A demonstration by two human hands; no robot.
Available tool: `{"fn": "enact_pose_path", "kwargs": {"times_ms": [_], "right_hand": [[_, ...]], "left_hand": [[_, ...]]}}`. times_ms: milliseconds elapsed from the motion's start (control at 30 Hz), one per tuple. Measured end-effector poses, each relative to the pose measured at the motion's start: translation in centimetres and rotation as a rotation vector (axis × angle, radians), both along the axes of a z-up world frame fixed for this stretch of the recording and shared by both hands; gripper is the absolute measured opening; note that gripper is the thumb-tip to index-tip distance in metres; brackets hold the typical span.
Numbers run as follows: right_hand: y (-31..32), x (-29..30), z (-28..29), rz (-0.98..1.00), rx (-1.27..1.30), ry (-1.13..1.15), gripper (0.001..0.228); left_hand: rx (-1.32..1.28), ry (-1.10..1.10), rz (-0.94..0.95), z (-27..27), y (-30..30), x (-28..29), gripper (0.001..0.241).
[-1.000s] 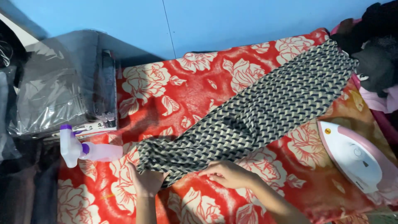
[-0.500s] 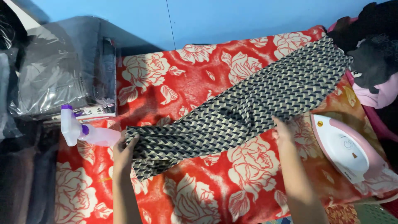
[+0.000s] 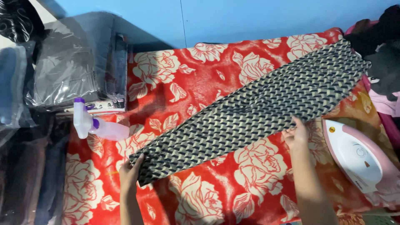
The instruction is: The person irons a patterned dress laid out on a floral bedspread. They use a spray bottle to mist the fabric with water and then smooth it with a pink electric iron, repeatedly adjusting the garment's position to ensure even coverage.
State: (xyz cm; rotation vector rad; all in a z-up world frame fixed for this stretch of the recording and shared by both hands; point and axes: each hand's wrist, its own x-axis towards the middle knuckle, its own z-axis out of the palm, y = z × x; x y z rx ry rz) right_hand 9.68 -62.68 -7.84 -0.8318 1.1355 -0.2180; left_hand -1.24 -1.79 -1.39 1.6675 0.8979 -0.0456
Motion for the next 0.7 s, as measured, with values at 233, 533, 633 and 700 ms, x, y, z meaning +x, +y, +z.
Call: {"fn": "enact_pose_path", "kwargs": {"times_ms": [233, 533, 633, 700], "right_hand": [[1.5, 4.3, 7.5, 0.003, 0.266, -0.434, 0.042], [1.3, 5.0, 1.0, 0.119, 0.329, -0.259, 0.049], [2.1, 3.8, 4.1, 0.218, 0.077, -0.014, 0.114], [5.8, 1.6, 11.7, 0.707, -0.549, 0.530, 0.104]], "left_hand": [[-0.355, -0.513, 0.148, -0.7, 0.3, 0.5, 0.015], [0.428, -0.090, 0.005, -4.4, 0.4, 0.5, 0.032], [0.296, -0.040, -0.108, -2.2, 0.0, 0.7, 0.034], [0.161, 0.022, -0.132, -1.2, 0.1, 0.9, 0.035]]}}
